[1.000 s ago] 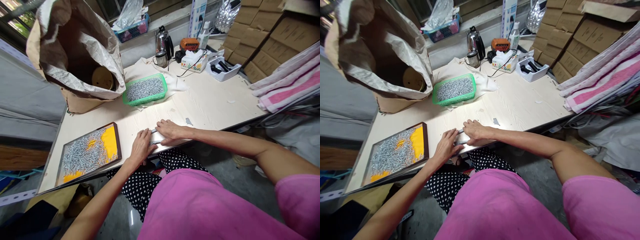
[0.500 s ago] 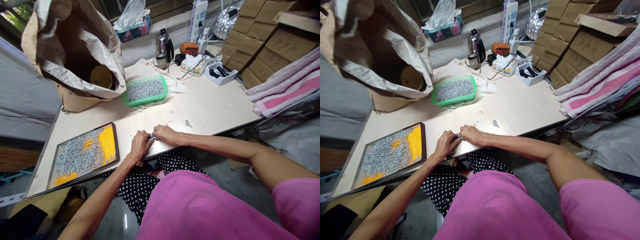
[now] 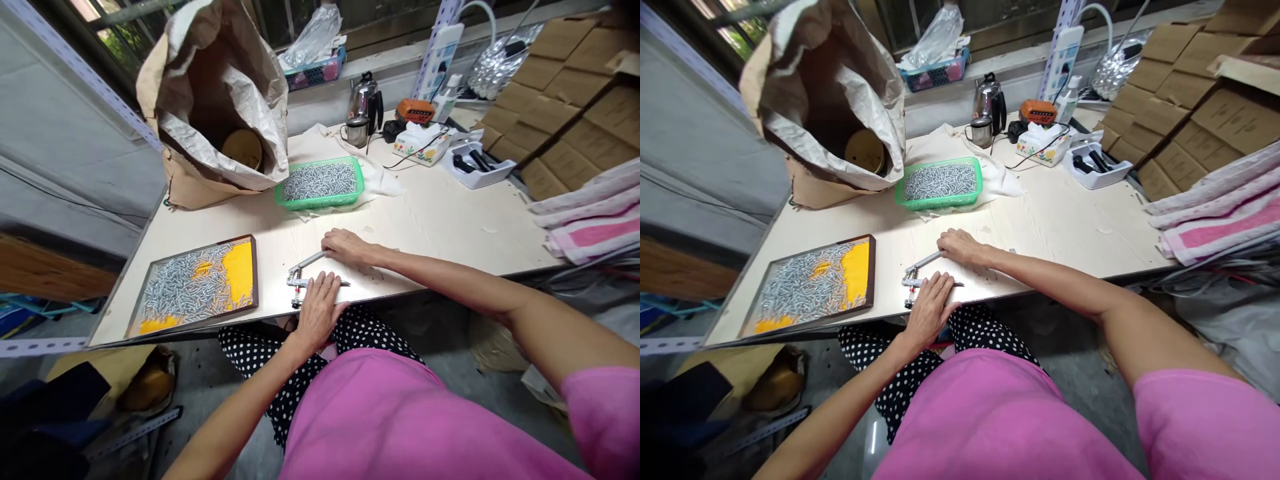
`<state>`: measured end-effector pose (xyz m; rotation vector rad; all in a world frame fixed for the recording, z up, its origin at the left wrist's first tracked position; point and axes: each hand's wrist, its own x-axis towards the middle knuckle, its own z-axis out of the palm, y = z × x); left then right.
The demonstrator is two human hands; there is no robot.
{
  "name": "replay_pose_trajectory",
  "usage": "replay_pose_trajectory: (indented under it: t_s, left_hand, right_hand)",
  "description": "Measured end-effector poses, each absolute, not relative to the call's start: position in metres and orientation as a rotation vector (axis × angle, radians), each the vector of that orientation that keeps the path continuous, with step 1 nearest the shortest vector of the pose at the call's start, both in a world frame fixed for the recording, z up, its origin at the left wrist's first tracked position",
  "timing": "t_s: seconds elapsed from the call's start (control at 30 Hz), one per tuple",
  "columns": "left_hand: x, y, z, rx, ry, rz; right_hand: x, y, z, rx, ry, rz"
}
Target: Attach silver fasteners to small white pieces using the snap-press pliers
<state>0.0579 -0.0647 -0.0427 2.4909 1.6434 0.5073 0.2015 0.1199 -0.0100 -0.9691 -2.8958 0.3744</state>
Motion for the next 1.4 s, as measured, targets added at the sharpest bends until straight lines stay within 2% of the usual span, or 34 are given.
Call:
replay_pose_trajectory:
  t_s: [0.2, 0.4, 0.5, 0.57, 0.63, 0.7, 0.8, 0.93, 1.07, 1.17, 1.27, 1.4]
  left_hand:
    - [0.060, -0.057, -0.044, 2.393, 1.660, 0.562]
    - [0.062, -0.071, -0.039, 2.398, 1.541, 0.602]
    - [0.053, -0.099, -0.023, 2.558, 1.311, 0.757]
    - [0.031, -0.113, -0.008, 2.638, 1.365, 0.851]
    - [-0.006, -0.118, 0.006, 2.587, 1.751, 0.843]
    - [-0.048, -0.111, 0.018, 2.375, 2.245, 0.688]
    - [-0.100, -0.090, 0.025, 2.122, 2.479, 0.301]
    - [-0.116, -0.064, 0.022, 2.031, 2.368, -0.015]
    - [-0.102, -0.050, 0.020, 2.004, 2.319, -0.149]
    - [-0.100, -0.044, 0.020, 1.984, 2.312, -0.175]
    - [-0.107, -0.043, 0.022, 1.954, 2.314, -0.094]
    - [-0.104, -0.047, 0.034, 1.870, 2.350, 0.323]
  right_hand:
    - [0.167, 0.118, 0.002, -0.965, -2.896, 0.136]
    - [0.132, 0.062, 0.011, -0.046, -3.125, 0.090]
    - [0.123, 0.053, 0.005, 0.113, -3.135, 0.041]
    - [0.119, 0.053, -0.002, 0.138, -3.094, 0.106]
    - [0.115, 0.054, -0.008, 0.111, -2.994, 0.313]
    - [0.112, 0.057, -0.008, 0.001, -2.792, 0.584]
    - [0.112, 0.077, 0.012, -0.267, -2.366, 0.762]
    - [0.132, 0.142, 0.053, -0.668, -2.017, 0.491]
    - [0.169, 0.188, 0.065, -1.041, -2.037, 0.218]
    - [0.187, 0.164, 0.051, -1.081, -2.209, 0.220]
    - [0.191, 0.103, 0.027, -0.923, -2.461, 0.476]
    - [0.183, 0.034, 0.005, -0.864, -2.815, 0.540]
